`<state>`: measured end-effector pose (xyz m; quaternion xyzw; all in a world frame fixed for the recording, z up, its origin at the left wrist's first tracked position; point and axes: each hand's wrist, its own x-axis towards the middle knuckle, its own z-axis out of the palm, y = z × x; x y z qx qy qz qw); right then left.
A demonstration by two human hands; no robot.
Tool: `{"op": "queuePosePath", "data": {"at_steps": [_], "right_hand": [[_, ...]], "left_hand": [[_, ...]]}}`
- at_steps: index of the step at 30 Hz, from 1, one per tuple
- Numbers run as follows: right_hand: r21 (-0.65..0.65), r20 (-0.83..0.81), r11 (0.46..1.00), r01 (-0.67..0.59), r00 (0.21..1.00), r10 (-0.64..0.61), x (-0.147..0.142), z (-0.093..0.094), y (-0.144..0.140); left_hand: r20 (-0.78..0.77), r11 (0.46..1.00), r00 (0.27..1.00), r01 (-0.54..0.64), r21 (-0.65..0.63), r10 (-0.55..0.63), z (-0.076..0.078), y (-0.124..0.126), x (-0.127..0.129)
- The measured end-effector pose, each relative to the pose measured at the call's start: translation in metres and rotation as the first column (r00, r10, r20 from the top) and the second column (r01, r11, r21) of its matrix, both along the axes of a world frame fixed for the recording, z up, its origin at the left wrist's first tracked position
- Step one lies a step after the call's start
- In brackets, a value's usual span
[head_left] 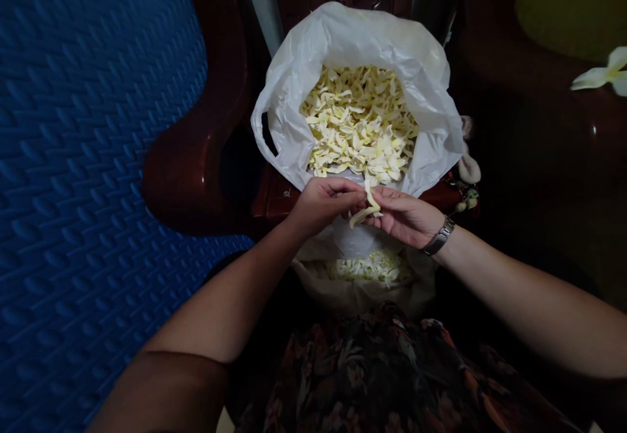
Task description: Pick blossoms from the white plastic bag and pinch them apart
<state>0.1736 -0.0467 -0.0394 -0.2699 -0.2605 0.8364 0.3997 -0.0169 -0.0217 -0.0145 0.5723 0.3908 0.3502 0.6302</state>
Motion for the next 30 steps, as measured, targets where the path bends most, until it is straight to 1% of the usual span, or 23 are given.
{"op": "queuePosePath", "data": {"at_steps": [6,12,17,24,30], "right_hand": [[-0.002,0.038,0.999,0.038,0.999,-0.038,0.0003,-0.0016,-0.0001],[0.010,0.077,0.998,0.057,0.995,-0.058,0.0004,-0.0012,0.0009],[0.065,0.130,0.993,0.095,0.986,-0.103,0.0007,-0.0011,0.0006],[0.139,0.231,0.974,0.181,0.950,-0.210,-0.0014,0.0043,-0.0022],[0.211,0.306,0.961,0.176,0.922,-0.236,-0.0035,0.0048,-0.0021]], "left_hand": [[-0.005,1.000,1.000,-0.002,0.012,0.002,-0.0024,0.0008,-0.0005],[-0.009,1.000,1.000,-0.005,0.011,0.005,-0.0011,0.0003,-0.0001],[-0.007,1.000,1.000,-0.003,0.008,0.003,-0.0011,0.0009,0.0005],[0.011,0.999,0.999,0.037,-0.034,-0.037,-0.0029,0.0031,0.0000],[-0.019,0.998,1.000,0.022,-0.056,-0.023,-0.0015,0.0029,0.0018]]}}
